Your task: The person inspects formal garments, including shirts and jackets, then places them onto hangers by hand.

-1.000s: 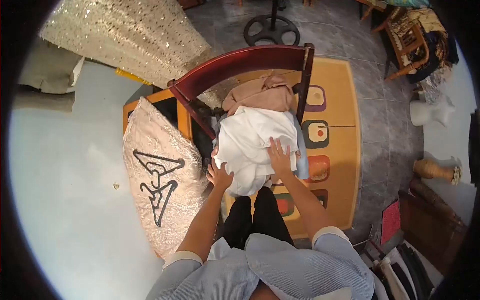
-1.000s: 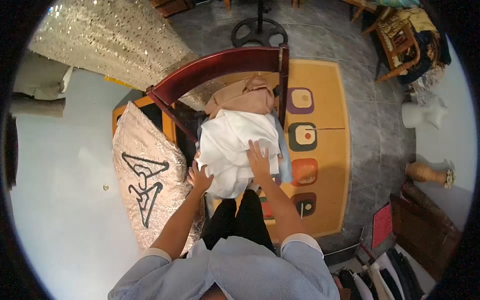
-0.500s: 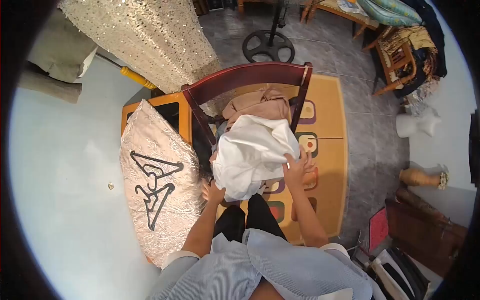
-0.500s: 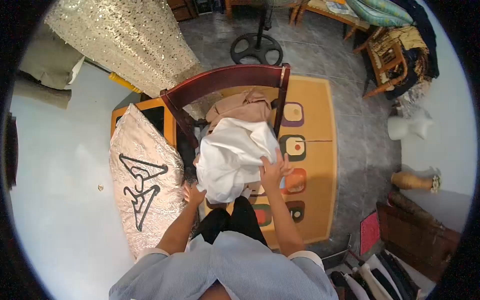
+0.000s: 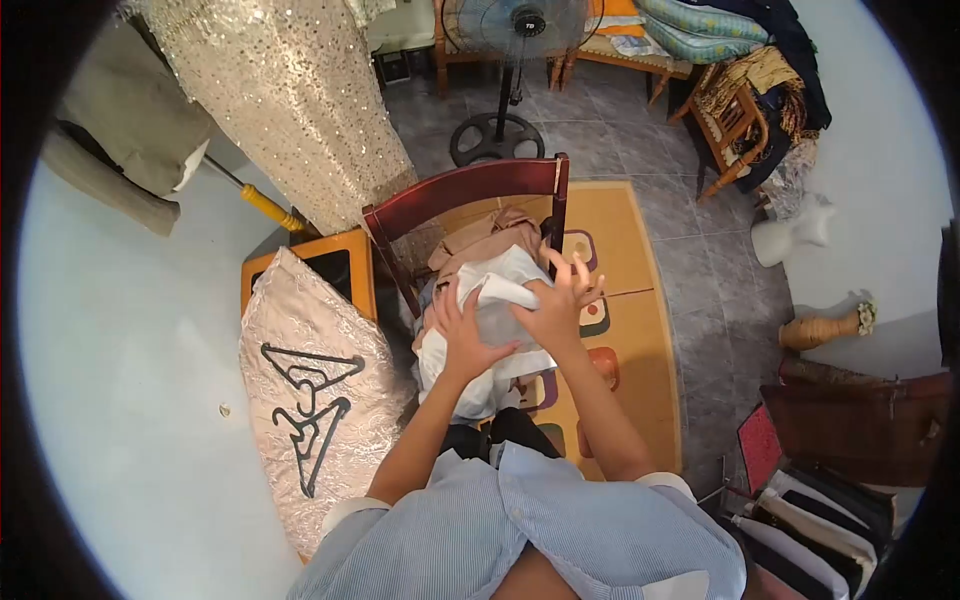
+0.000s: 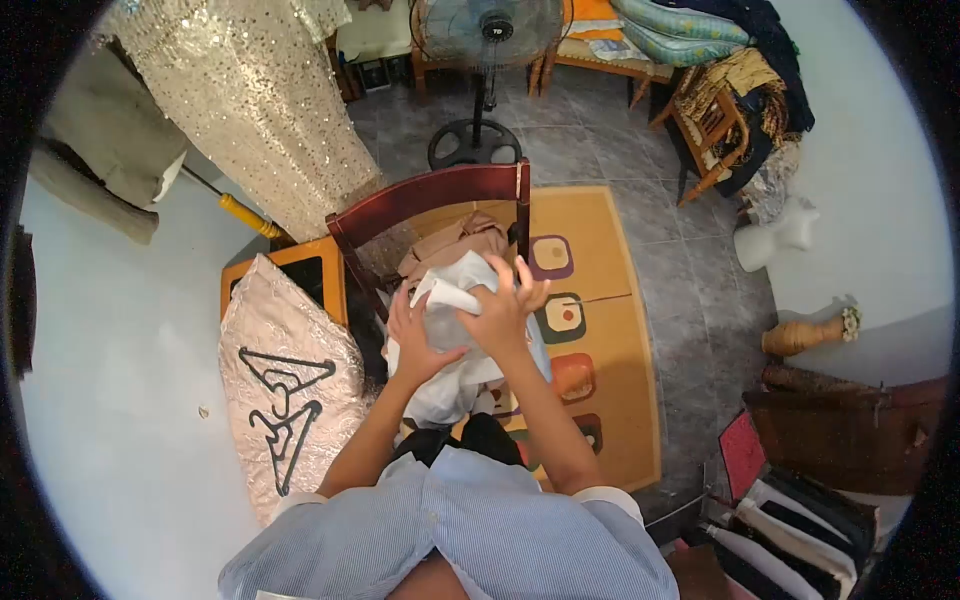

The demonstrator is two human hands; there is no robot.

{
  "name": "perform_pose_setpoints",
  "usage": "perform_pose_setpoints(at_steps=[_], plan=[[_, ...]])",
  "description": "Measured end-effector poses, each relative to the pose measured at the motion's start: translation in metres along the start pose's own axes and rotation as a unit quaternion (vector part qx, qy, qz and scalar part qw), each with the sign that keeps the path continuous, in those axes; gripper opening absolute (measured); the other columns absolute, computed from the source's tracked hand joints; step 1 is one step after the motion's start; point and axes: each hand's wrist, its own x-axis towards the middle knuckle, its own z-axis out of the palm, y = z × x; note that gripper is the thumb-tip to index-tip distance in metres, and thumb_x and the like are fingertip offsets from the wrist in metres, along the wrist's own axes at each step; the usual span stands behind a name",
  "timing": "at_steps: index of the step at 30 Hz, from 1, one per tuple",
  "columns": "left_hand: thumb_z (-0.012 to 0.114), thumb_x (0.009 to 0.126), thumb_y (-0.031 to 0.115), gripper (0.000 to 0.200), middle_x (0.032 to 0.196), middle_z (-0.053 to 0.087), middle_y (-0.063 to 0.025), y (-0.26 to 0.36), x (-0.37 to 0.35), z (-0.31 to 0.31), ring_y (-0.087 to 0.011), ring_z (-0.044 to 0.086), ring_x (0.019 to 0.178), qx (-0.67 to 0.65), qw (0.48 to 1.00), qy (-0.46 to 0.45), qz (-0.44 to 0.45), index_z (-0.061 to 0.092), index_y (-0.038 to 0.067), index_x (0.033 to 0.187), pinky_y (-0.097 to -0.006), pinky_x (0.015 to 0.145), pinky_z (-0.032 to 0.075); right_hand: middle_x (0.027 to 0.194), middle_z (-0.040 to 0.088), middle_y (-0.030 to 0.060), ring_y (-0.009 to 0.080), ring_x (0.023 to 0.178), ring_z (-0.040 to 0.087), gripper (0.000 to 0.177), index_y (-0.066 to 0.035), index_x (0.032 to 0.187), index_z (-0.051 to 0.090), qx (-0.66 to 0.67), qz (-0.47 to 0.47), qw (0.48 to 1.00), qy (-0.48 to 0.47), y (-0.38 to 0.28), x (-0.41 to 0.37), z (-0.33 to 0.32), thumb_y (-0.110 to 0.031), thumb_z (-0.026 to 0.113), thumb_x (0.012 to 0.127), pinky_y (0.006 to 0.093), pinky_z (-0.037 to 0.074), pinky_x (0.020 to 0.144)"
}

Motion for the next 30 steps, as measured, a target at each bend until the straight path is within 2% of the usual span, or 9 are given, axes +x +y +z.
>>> perform_pose_setpoints(at_steps=[3,6,9,16,19,21,24,25,30], plan=[[0.081,0.056,0.039,0.085,0.148,0.020,-0.0175,0.018,0.007,-0.002,-0.0397,0.017,0.133,-0.020,0.998,0.053,-0.003,0.044,0.011,0.128,-0.0566,0.106,0.007,0.127,0.047,0.0013,0.0362,0.129,0.026,0.021,-0.010,0.064,0.067,0.032,0.022,0.999,0.002,-0.028,0.010,-0.019,-0.028,0.076,0.058,0.0674,0.006,0.098],[0.077,0.065,0.030,0.039,0.142,0.038,-0.0058,0.011,0.023,-0.015,-0.0377,0.023,0.132,0.110,0.985,0.131,0.032,0.064,0.006,0.094,-0.0574,0.102,0.012,0.126,0.048,0.0015,0.0367,0.129,0.027,0.021,-0.010,0.065,0.068,0.016,0.019,0.999,0.030,-0.040,0.013,-0.025,-0.028,0.076,0.058,0.0677,0.007,0.097],[0.074,0.070,0.029,0.022,0.141,0.040,0.0000,0.024,0.037,-0.045,-0.0361,0.024,0.131,0.099,0.989,0.071,0.081,0.071,0.011,0.083,-0.0563,0.103,0.011,0.125,0.047,0.0030,0.0359,0.127,0.027,0.026,-0.009,0.069,0.069,0.038,0.026,0.999,0.019,-0.046,0.021,-0.045,-0.030,0.078,0.057,0.0658,0.006,0.098],[0.073,0.072,0.029,0.026,0.138,0.042,0.0029,0.033,0.055,-0.068,-0.0319,0.024,0.129,0.062,0.989,0.113,0.072,0.072,0.013,0.093,-0.0499,0.103,0.010,0.131,0.040,0.0137,0.0342,0.124,0.028,0.038,-0.014,0.105,0.065,0.110,0.023,0.994,0.017,-0.032,0.027,-0.070,-0.029,0.074,0.071,0.0509,0.012,0.103],[0.072,0.075,0.026,0.022,0.140,0.041,0.0021,0.014,0.058,-0.073,-0.0312,0.024,0.128,0.034,0.988,0.151,-0.002,0.070,0.007,0.086,-0.0481,0.104,0.010,0.130,0.041,0.0136,0.0338,0.123,0.029,0.036,-0.018,0.105,0.065,0.090,0.069,0.993,0.032,-0.010,0.005,-0.067,-0.029,0.073,0.072,0.0506,0.015,0.102],[0.071,0.077,0.025,0.029,0.142,0.038,-0.0028,-0.013,0.060,-0.075,-0.0304,0.024,0.129,-0.013,0.987,0.158,-0.004,0.070,0.008,0.100,-0.0423,0.106,0.017,0.130,0.041,0.0124,0.0342,0.123,0.029,0.035,-0.019,0.104,0.064,0.114,0.110,0.987,0.035,0.018,-0.022,-0.050,-0.031,0.072,0.073,0.0506,0.016,0.101],[0.069,0.079,0.025,0.029,0.142,0.037,-0.0082,-0.010,0.059,-0.092,-0.0295,0.027,0.128,0.020,0.981,0.191,-0.040,0.069,0.004,0.098,-0.0367,0.104,0.025,0.125,0.044,0.0104,0.0354,0.118,0.032,0.032,-0.021,0.100,0.066,0.077,0.186,0.979,0.008,0.035,-0.056,-0.043,-0.032,0.072,0.071,0.0525,0.018,0.098],[0.068,0.081,0.022,0.029,0.143,0.035,-0.0016,-0.010,0.059,-0.096,-0.0303,0.025,0.125,0.008,0.979,0.202,-0.035,0.068,-0.005,0.092,-0.0407,0.104,0.022,0.123,0.044,0.0112,0.0358,0.116,0.033,0.031,-0.020,0.098,0.066,0.066,0.201,0.977,0.006,0.039,-0.063,-0.039,-0.033,0.071,0.070,0.0539,0.019,0.097],[0.068,0.081,0.025,0.027,0.138,0.043,-0.0097,-0.021,0.073,-0.111,-0.0307,0.034,0.124,-0.009,0.956,0.283,-0.076,0.070,-0.002,0.087,-0.0400,0.102,0.027,0.125,0.043,0.0150,0.0360,0.119,0.033,0.034,-0.018,0.102,0.065,0.030,0.250,0.965,-0.077,0.049,-0.080,-0.024,-0.036,0.070,0.073,0.0522,0.021,0.098]])
